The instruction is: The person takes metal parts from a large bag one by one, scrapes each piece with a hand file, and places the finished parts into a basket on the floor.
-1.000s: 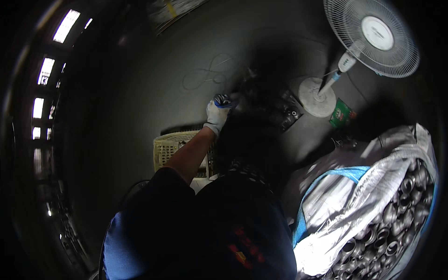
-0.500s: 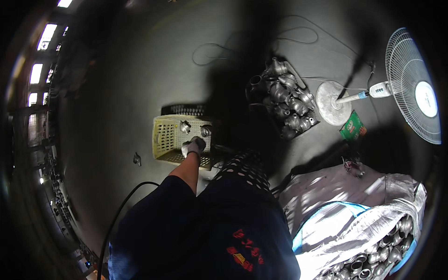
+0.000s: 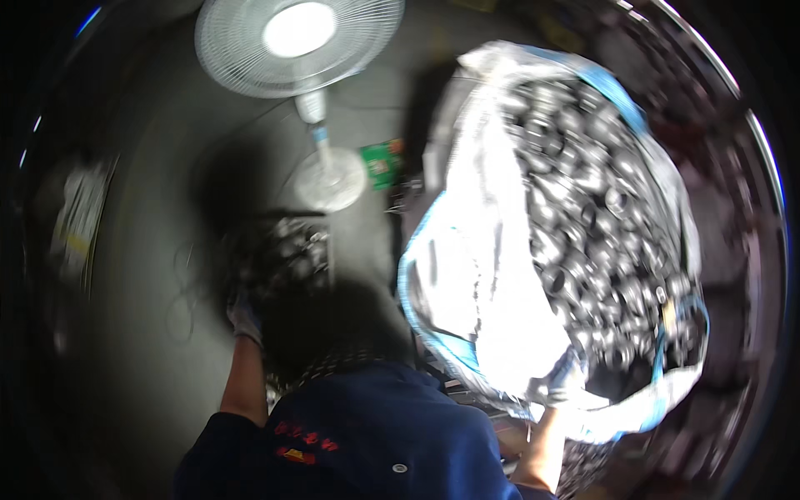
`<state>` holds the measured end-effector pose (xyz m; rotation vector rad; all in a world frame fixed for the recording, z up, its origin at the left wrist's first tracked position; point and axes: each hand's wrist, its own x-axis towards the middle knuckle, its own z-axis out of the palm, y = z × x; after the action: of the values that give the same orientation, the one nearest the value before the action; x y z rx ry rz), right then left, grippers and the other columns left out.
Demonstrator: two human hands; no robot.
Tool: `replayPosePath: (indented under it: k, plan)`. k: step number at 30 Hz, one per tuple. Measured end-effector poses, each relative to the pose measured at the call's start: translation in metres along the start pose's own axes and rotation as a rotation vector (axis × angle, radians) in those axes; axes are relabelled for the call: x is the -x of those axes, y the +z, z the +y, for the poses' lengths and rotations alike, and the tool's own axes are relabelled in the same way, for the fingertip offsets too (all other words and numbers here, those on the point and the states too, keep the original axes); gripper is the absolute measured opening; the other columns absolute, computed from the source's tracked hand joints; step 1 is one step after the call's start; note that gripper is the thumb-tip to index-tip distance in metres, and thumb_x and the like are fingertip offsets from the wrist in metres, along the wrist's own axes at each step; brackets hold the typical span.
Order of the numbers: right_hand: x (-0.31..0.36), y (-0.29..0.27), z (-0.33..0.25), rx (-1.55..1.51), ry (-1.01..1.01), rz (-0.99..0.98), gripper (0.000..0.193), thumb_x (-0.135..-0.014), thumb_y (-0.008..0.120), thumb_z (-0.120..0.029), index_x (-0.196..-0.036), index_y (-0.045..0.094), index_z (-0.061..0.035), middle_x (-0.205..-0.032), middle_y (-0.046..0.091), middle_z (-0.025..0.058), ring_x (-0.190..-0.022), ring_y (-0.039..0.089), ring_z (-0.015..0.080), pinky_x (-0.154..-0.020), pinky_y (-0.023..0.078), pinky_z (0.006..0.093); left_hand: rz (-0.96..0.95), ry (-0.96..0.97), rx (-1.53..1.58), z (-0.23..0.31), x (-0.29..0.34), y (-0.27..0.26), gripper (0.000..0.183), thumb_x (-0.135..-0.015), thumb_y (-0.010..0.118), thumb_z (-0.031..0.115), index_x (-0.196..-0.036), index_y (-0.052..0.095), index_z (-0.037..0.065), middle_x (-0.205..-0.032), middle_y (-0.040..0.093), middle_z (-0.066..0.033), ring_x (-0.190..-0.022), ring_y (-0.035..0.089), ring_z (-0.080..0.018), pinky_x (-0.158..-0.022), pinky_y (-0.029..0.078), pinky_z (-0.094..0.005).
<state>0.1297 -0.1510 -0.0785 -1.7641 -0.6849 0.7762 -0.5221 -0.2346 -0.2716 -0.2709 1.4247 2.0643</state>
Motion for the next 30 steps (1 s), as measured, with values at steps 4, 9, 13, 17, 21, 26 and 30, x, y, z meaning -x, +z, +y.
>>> replayPosePath:
  k: [4, 9, 13, 17, 21, 26, 30]
  plan:
    - [0.01, -0.003, 0.008, -0.226, 0.073, 0.069, 0.006, -0.093, 0.063, -0.019, -0.092, 0.063, -0.0131, -0.062, 0.053, -0.0072, -0.046, 0.043, 0.0019, -0.04, 0.033, 0.0187, -0.404, -0.024, -0.007, -0.002, 0.056, 0.167, 0.026, -0.087, 0.069, 0.005, -0.112, 0.065, 0.007, -0.101, 0.068, -0.0062, -0.085, 0.065, -0.0169, -0.078, 0.055, -0.0322]
    - [0.014, -0.004, 0.011, -0.371, -0.017, -0.021, 0.025, -0.095, 0.06, -0.02, -0.116, 0.062, -0.0057, -0.075, 0.06, -0.0012, -0.052, 0.048, 0.0026, -0.044, 0.036, 0.0173, -0.962, -0.001, -0.157, -0.047, 0.183, 0.321, 0.032, -0.091, 0.065, 0.004, -0.123, 0.06, -0.001, -0.114, 0.066, -0.0083, -0.096, 0.065, -0.0146, -0.081, 0.054, -0.0278]
    - [0.012, -0.005, 0.014, -0.431, -0.028, -0.037, 0.02, -0.097, 0.058, -0.019, -0.112, 0.061, -0.0054, -0.074, 0.061, 0.0008, -0.052, 0.049, 0.0036, -0.045, 0.037, 0.0181, -1.345, -0.035, -0.142, -0.103, 0.267, 0.411, 0.03, -0.09, 0.062, -0.001, -0.12, 0.061, 0.001, -0.113, 0.066, -0.0067, -0.101, 0.064, -0.0154, -0.085, 0.052, -0.0275]
    - [0.01, -0.005, 0.018, -0.44, -0.045, -0.023, 0.025, -0.097, 0.057, -0.019, -0.117, 0.062, -0.0042, -0.074, 0.06, 0.0005, -0.052, 0.048, 0.0027, -0.045, 0.037, 0.0178, -1.433, 0.26, -0.465, -0.17, 0.298, 0.49, 0.03, -0.093, 0.058, -0.003, -0.123, 0.061, -0.001, -0.114, 0.066, -0.0074, -0.095, 0.065, -0.0166, -0.088, 0.053, -0.0281]
    - [0.012, -0.004, 0.016, -0.437, 0.013, 0.028, 0.029, -0.097, 0.058, -0.019, -0.121, 0.062, -0.0031, -0.074, 0.06, 0.0001, -0.052, 0.047, 0.0021, -0.046, 0.036, 0.017, -1.506, 0.85, -0.867, -0.216, 0.305, 0.562, 0.046, -0.083, 0.073, 0.027, -0.123, 0.061, 0.009, -0.112, 0.067, -0.0175, -0.106, 0.064, -0.0347, -0.092, 0.05, -0.0418]
    - [0.013, 0.0, 0.012, -0.435, 0.004, 0.08, 0.035, -0.097, 0.06, -0.026, -0.121, 0.062, -0.0016, -0.075, 0.061, 0.0003, -0.053, 0.046, 0.0017, -0.047, 0.034, 0.0168, -1.604, 0.997, -1.285, -0.258, 0.305, 0.616, 0.041, -0.084, 0.069, 0.034, -0.116, 0.063, 0.01, -0.116, 0.065, -0.0189, -0.11, 0.059, -0.0377, -0.093, 0.048, -0.0467]
    - [0.01, 0.005, 0.015, -0.418, 0.013, 0.143, 0.032, -0.097, 0.06, -0.026, -0.119, 0.064, -0.0036, -0.073, 0.06, -0.0009, -0.051, 0.045, 0.0016, -0.044, 0.033, 0.0174, -1.625, 1.012, -1.583, -0.283, 0.3, 0.631, 0.038, -0.083, 0.068, 0.034, -0.112, 0.065, 0.01, -0.115, 0.065, -0.0177, -0.108, 0.061, -0.0377, -0.093, 0.048, -0.0466]
